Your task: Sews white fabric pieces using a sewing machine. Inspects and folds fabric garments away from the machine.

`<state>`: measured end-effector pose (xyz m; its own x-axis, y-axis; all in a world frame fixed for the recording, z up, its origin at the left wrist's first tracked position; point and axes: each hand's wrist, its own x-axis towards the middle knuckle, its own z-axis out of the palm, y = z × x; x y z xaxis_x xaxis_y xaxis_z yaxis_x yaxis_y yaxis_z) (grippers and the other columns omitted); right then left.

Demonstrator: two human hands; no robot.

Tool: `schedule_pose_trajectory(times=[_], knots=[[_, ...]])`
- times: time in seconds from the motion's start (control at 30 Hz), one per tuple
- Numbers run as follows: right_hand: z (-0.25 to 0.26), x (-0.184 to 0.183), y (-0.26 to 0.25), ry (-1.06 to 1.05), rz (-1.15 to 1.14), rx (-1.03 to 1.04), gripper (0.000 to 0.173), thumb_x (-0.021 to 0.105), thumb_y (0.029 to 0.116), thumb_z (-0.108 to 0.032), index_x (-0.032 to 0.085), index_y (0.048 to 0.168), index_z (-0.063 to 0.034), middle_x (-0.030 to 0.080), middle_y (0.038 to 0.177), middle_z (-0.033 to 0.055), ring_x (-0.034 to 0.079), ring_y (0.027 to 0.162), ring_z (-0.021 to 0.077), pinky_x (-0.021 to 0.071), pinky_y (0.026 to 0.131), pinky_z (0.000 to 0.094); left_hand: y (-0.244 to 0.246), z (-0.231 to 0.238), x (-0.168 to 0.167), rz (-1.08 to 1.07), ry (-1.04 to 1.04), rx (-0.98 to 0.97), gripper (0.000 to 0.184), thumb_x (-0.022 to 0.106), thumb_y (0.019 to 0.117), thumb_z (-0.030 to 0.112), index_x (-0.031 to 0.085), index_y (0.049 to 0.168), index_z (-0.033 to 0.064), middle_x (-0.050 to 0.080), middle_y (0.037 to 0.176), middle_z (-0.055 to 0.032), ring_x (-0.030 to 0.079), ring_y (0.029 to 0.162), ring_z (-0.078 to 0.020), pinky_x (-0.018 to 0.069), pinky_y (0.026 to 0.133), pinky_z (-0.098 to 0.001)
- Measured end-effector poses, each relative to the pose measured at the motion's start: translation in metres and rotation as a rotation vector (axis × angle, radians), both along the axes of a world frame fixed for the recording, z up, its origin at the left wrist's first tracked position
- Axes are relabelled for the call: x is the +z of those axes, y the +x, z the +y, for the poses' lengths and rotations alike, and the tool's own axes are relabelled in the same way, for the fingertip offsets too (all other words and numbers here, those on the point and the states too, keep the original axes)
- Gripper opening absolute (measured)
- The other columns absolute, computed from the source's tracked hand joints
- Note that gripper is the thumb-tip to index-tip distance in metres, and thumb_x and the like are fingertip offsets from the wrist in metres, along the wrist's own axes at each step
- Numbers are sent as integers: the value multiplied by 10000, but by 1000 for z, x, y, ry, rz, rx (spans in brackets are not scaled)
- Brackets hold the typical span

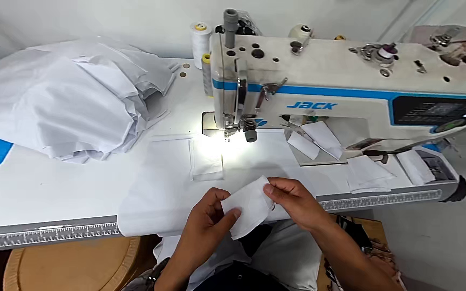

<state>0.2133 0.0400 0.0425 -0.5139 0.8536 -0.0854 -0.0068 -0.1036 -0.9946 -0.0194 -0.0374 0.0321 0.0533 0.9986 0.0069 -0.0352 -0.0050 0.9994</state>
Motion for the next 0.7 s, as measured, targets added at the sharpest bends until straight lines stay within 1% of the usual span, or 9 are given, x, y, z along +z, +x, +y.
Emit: schedule_pose_trajectory(times=[0.1, 0.2, 0.27, 0.3, 0.37, 0.43, 0.53, 0.6, 0.7], knots=[[24, 4, -10, 172, -148, -23, 124, 638, 1007, -158, 719, 962, -76, 651, 748, 7, 582, 605, 54, 482, 516, 189, 7, 0, -7, -15, 53, 127, 414, 651, 972, 98, 586, 1379, 135, 732, 850, -59, 701, 642, -149, 607, 571, -266], [62, 6, -18, 327, -313, 3, 112, 678, 978, -166, 726, 975, -65, 647, 724, -28, 568, 613, 19, 480, 566, 192, 8, 8, -15, 171, 198, 103, 323, 592, 975, 101, 697, 1281, 115, 743, 1091, 7, 712, 853, -95, 621, 775, -284], [90, 7, -24, 430, -432, 55, 179, 653, 999, -215, 752, 975, -67, 658, 734, -32, 569, 637, 11, 482, 609, 214, 9, 18, -16, 393, 285, 116, 379, 543, 942, 62, 710, 1275, 132, 746, 1123, 20, 715, 920, -63, 614, 849, -276], [102, 8, -27, 483, -489, 87, 200, 641, 1010, -231, 754, 964, -72, 657, 731, -33, 568, 637, 11, 483, 616, 224, 11, 22, -16, 541, 341, 158, 392, 529, 935, 49, 714, 1270, 130, 751, 1075, 17, 709, 900, -54, 603, 830, -259], [123, 7, -36, 583, -598, 149, 232, 642, 1010, -267, 720, 907, -74, 603, 687, -20, 540, 612, 52, 450, 596, 269, 15, 32, -14, 794, 448, 258, 350, 543, 934, 21, 738, 1215, 97, 772, 1057, -20, 739, 971, -122, 606, 861, -295], [139, 3, -45, 654, -700, 182, 277, 679, 982, -326, 714, 885, -69, 627, 717, 21, 594, 676, 128, 488, 653, 357, 16, 42, -13, 971, 512, 342, 274, 585, 943, 35, 772, 1134, 94, 773, 1043, -49, 741, 1020, -198, 611, 866, -344], [151, -7, -56, 718, -812, 172, 367, 706, 950, -407, 733, 875, -48, 683, 796, 95, 662, 802, 240, 518, 750, 486, 16, 52, -15, 1162, 554, 387, 202, 621, 939, 92, 798, 1031, 129, 722, 1047, -85, 678, 1006, -279, 567, 785, -400], [155, -11, -61, 727, -788, 173, 327, 686, 966, -408, 744, 937, -88, 704, 845, 66, 673, 831, 202, 532, 787, 455, 18, 56, -17, 1225, 576, 345, 177, 616, 950, 103, 789, 985, 114, 688, 1097, -117, 655, 1005, -306, 551, 775, -422], [153, -17, -62, 777, -751, 173, 283, 618, 1007, -366, 735, 950, -115, 705, 835, 29, 674, 812, 148, 539, 769, 385, 18, 58, -24, 1229, 601, 260, 183, 596, 961, 83, 778, 964, 102, 718, 1170, -79, 688, 929, -251, 566, 737, -381]])
